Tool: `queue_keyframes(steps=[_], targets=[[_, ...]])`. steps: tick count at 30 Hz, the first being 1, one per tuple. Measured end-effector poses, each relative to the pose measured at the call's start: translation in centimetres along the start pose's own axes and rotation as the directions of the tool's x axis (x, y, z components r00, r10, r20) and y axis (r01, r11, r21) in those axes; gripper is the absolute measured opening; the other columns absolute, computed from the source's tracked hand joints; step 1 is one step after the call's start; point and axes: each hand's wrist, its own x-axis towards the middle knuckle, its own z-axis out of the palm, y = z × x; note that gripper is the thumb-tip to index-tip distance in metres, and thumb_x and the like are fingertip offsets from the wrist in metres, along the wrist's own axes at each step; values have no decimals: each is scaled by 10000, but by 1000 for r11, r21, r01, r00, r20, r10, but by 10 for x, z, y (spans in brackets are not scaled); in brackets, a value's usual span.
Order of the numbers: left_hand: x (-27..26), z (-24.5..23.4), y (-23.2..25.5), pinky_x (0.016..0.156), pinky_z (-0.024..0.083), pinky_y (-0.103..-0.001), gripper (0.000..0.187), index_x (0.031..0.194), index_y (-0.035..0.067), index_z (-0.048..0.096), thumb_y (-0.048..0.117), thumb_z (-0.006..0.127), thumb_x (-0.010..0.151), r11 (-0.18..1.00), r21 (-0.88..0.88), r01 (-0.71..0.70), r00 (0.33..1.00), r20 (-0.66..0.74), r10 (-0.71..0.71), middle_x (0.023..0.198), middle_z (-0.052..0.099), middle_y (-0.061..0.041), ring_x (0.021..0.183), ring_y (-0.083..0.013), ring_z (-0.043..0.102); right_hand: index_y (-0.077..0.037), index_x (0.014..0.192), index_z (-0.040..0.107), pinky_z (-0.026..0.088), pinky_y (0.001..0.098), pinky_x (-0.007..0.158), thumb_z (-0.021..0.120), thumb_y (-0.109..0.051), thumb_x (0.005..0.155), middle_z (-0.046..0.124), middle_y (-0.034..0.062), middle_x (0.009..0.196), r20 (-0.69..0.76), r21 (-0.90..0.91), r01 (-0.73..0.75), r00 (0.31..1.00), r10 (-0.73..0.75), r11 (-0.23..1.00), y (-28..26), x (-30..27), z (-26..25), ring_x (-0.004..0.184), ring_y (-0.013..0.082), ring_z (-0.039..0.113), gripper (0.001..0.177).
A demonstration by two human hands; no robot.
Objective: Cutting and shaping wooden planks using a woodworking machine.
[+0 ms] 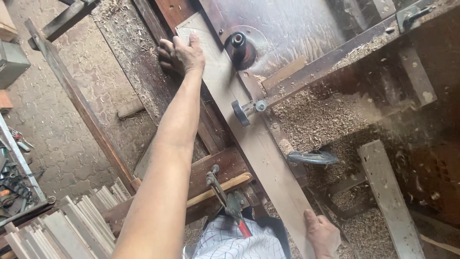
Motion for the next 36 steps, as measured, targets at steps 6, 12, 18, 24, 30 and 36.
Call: queue_keyframes(steps=[6,12,18,24,30,36], targets=[[21,-3,7,1241,-13,-651,560,1273,181,593,639,511,963,1000,1,-10,1000,-12,10,1681,147,-198,1566,-396,42,-140,488,446,301,396,476,421,-934,730,449,34,475,-46,-49,66,997,-68,997,-24,5,1,501,204,454,831],[49,5,3,1228,7,-693,536,1253,188,588,641,480,988,999,26,-42,999,-23,42,1679,167,-205,1563,-421,64,-95,519,468,333,372,463,455,-910,773,454,53,478,-53,-23,72,996,-73,997,-50,4,0,463,197,428,854],[72,12,6,1216,33,-680,576,1279,175,561,649,523,953,998,-25,-56,998,-40,55,1663,181,-214,1549,-423,86,-148,481,590,405,347,457,518,-912,705,535,52,425,-106,117,82,992,-70,990,-92,0,-12,435,192,508,799],[83,1,16,1224,91,-661,620,1339,171,508,654,540,951,999,4,-42,999,-20,42,1660,166,-204,1555,-421,88,-110,507,614,399,384,488,490,-923,721,569,53,505,-115,31,47,992,-43,998,-99,11,-1,494,202,521,850],[21,-51,28,1228,103,-619,843,1490,47,373,664,493,928,996,-26,80,991,108,-77,1686,28,-231,1542,-441,61,-138,767,773,521,423,699,578,-796,868,716,120,732,-173,15,94,981,-89,996,-115,6,-12,733,275,661,694],[-107,-1,-35,1215,9,-665,830,1365,-7,547,677,516,896,1000,20,-10,994,111,7,1671,34,-306,1554,-484,-18,4,1332,615,421,540,1073,765,-500,869,598,252,1358,-445,-74,125,884,-145,989,-39,-62,-40,1276,394,555,700]])
